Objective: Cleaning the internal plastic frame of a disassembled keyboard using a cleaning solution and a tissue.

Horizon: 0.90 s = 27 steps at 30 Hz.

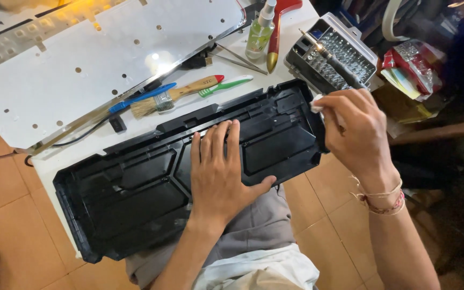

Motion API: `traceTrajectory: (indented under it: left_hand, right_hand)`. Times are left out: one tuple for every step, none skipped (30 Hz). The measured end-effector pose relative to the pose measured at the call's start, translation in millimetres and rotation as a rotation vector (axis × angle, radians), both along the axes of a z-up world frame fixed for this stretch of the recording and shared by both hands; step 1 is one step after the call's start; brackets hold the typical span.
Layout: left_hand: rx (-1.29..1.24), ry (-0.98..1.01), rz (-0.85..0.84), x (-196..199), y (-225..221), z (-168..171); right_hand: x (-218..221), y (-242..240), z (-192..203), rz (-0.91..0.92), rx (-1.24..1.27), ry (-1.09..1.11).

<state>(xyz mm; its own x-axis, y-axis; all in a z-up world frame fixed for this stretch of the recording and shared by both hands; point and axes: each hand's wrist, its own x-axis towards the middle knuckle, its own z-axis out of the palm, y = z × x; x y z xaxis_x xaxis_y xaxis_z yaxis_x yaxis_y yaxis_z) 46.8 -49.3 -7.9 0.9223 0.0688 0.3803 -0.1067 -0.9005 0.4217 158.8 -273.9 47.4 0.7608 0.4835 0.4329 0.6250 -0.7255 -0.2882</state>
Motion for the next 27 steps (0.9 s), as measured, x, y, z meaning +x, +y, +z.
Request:
traceTrajectory:
  left_hand:
    - [-0.001,0.001,-0.003,0,0,0]
    - [0.009,-0.009,-0.001,0,-1,-1]
    - [0.019,-0.018,-0.001,-1,0,-1]
    - [0.02,-0.016,-0.007,-2,-1,0]
    - [0.017,-0.024,-0.005,-1,-1,0]
    - [0.014,-0.032,-0.003,-1,0,0]
    - [0.013,-0.032,-0.003,-1,1,6]
    - [0.087,-0.001,-0.011,-2,3,11]
    - [0.16,0.032,-0.018,-3,5,17]
    - [0.159,0.036,-0.017,-3,4,17]
    - [0.174,0.051,-0.004,-3,3,17]
    - [0.189,0.066,0.009,-3,2,17]
    - [0.188,0.064,0.004,-3,2,16]
    - [0.181,0.079,0.001,-3,3,16]
    - [0.172,0.094,0.0,-3,2,15]
    - [0.169,0.093,-0.005,-3,1,15]
    - [0.186,0.088,-0.002,-3,2,14]
    - [0.202,0.083,0.0,-3,2,13]
    - [0.203,0.084,-0.006,-3,2,13]
    - [0.213,0.078,-0.002,-3,2,13]
    - [0.221,0.068,0.003,-3,1,13]
    - [0.221,0.065,-0.002,-2,1,14]
    - [0.219,0.063,-0.002,-3,1,15]
    - [0.216,0.062,-0.003,-3,1,16]
    - [0.216,0.06,-0.002,-3,1,16]
    - [0.223,0.056,-0.001,-2,0,16]
    - [0.231,0.055,0.003,-2,1,16]
  right_hand:
    - [0,-2,0,-0.003,-0.001,0.001]
    - [0,-5,-1,-0.019,0.022,-0.008]
    - [-1,-7,-1,-0.038,0.046,-0.017]
    - [-7,0,-2,-0.044,0.047,-0.015]
    - [-10,9,-3,-0.026,0.02,0.034]
    - [-14,17,-4,-0.007,-0.006,0.083]
    - [-15,17,-7,-0.007,-0.007,0.083]
    - [-17,16,-11,0.056,-0.102,0.083]
    - [-18,16,-14,0.122,-0.196,0.086]
    - [-19,11,-13,0.123,-0.197,0.089]
    - [-19,5,-11,0.07,-0.312,0.105]
    - [-20,0,-10,0.016,-0.428,0.119]
    - [-19,-7,-5,0.011,-0.428,0.119]
    - [-19,-13,1,0.012,-0.279,0.143]
    - [-18,-21,7,0.013,-0.131,0.166]
    - [-24,-24,13,0.008,-0.134,0.165]
    - [-30,-26,19,-0.029,-0.104,0.193]
    - [-36,-28,25,-0.067,-0.073,0.22]
    - [-41,-26,20,-0.073,-0.072,0.221]
    - [-45,-25,15,-0.057,-0.079,0.2]
    - [-48,-23,11,-0.04,-0.086,0.176]
    - [-51,-21,1,-0.045,-0.086,0.173]
    - [-53,-18,-8,-0.083,-0.156,0.166]
    - [-56,-15,-18,-0.122,-0.226,0.158]
    - [-59,-10,-15,-0.122,-0.226,0.156]
    - [-63,-5,-12,-0.09,-0.283,0.146]
    - [-67,1,-10,-0.055,-0.341,0.138]
